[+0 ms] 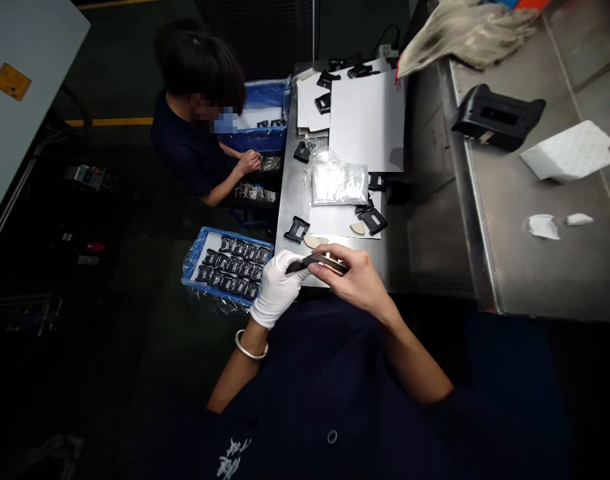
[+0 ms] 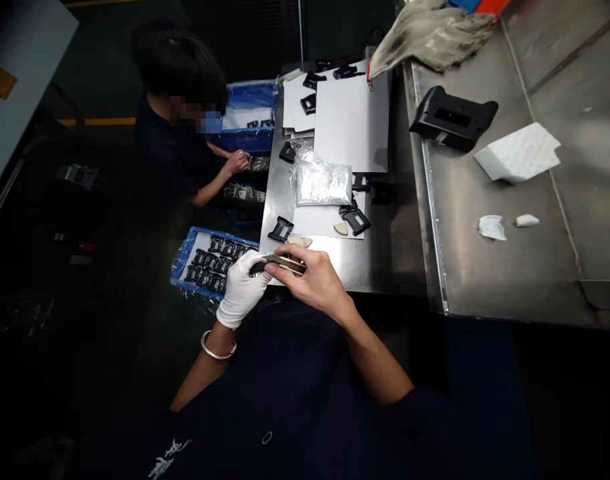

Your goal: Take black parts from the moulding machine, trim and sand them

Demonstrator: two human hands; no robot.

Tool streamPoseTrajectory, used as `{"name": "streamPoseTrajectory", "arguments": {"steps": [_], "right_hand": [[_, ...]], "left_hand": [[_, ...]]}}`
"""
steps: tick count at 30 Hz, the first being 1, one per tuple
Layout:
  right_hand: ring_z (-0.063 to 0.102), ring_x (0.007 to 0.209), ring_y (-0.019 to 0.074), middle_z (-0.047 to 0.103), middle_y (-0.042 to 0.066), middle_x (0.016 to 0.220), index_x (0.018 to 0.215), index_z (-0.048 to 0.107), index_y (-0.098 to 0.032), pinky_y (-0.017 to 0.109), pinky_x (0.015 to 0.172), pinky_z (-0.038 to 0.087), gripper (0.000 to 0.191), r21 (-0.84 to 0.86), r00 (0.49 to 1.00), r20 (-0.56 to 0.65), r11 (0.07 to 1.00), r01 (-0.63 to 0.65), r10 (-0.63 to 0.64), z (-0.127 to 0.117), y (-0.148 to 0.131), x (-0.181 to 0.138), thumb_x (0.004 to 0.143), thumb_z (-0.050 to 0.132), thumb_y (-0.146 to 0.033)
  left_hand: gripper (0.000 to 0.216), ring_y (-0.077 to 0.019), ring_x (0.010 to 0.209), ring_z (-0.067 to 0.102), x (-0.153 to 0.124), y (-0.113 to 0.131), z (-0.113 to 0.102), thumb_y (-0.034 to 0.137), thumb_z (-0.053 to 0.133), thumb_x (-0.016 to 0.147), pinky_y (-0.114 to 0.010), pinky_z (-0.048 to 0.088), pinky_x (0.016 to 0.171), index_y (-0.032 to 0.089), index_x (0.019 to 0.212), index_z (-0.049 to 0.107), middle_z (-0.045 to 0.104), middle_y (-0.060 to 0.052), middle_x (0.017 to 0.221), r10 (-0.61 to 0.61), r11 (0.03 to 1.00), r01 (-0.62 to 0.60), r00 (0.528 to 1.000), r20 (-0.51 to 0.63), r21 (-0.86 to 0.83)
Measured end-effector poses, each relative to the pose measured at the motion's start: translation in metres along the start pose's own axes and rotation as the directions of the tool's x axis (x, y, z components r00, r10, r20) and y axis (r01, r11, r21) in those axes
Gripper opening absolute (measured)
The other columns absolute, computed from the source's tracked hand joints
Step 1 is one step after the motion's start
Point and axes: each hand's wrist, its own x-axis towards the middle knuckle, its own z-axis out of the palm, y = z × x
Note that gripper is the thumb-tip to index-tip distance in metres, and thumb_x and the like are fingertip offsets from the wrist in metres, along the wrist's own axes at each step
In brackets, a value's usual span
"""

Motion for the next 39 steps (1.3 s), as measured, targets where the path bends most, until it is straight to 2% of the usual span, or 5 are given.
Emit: {"name": "streamPoseTrajectory", "arguments": {"steps": [10, 20, 29, 33, 39], "right_hand": [[0.055, 0.069, 0.0119, 0.063, 0.001, 0.080, 0.103, 0.068, -0.018, 0.025, 0.063, 0.045, 0.035, 0.193, 0.989, 0.120, 0.975, -0.113, 0.091, -0.002, 0.038, 0.013, 0.088, 0.067, -0.049], [0.031, 0.045, 0.0072, 0.039, -0.008, 0.061, 0.089, 0.050, -0.023, 0.024, 0.042, 0.027, 0.036, 0.531, 0.976, 0.139, 0.819, -0.217, 0.169, 0.044, 0.060, -0.006, 0.090, 0.064, -0.056], [0.048, 0.063, 0.0113, 0.056, -0.001, 0.076, 0.105, 0.060, -0.022, 0.026, 0.061, 0.040, 0.025, 0.088, 0.997, 0.071, 0.996, 0.014, -0.020, 0.011, 0.040, -0.003, 0.101, 0.049, -0.043], [0.062, 0.070, 0.0138, 0.071, 0.005, 0.083, 0.092, 0.069, -0.020, 0.027, 0.068, 0.044, 0.024, -0.296, 0.977, 0.059, 0.931, 0.212, -0.204, -0.004, 0.017, -0.004, 0.099, 0.056, -0.039], [0.062, 0.062, 0.0106, 0.073, 0.002, 0.078, 0.089, 0.071, -0.019, 0.025, 0.060, 0.042, 0.021, -0.394, 0.962, 0.007, 0.883, 0.255, -0.274, 0.013, 0.006, -0.013, 0.097, 0.061, -0.036]], "left_hand": [[0.061, -0.0212, 0.095, 0.074, 0.002, 0.009, -0.011, 0.029, 0.084, 0.075, -0.035, 0.062, 0.087, 0.023, 0.131, 0.059, 0.074, -0.006, 0.107, -0.270, 0.917, 0.286, 0.958, 0.094, -0.279], [0.086, -0.0247, 0.116, 0.066, 0.003, 0.000, 0.011, 0.051, 0.087, 0.068, -0.040, 0.057, 0.101, 0.026, 0.137, 0.043, 0.061, -0.012, 0.128, -0.201, 0.804, 0.148, 0.979, -0.028, -0.575], [0.065, -0.0184, 0.096, 0.064, 0.006, -0.009, 0.002, 0.008, 0.070, 0.068, -0.035, 0.057, 0.090, 0.022, 0.126, 0.045, 0.058, -0.005, 0.106, -0.272, 0.928, 0.244, 0.960, -0.065, -0.283], [0.063, -0.0227, 0.096, 0.064, 0.005, -0.008, -0.004, 0.006, 0.068, 0.066, -0.038, 0.058, 0.088, 0.020, 0.124, 0.050, 0.061, -0.007, 0.104, -0.224, 0.956, 0.219, 0.975, -0.004, -0.193], [0.062, -0.0238, 0.097, 0.067, 0.006, 0.000, 0.000, 0.012, 0.076, 0.070, -0.038, 0.059, 0.086, 0.019, 0.125, 0.049, 0.064, -0.008, 0.109, -0.187, 0.947, 0.184, 0.982, 0.017, -0.263]]}}
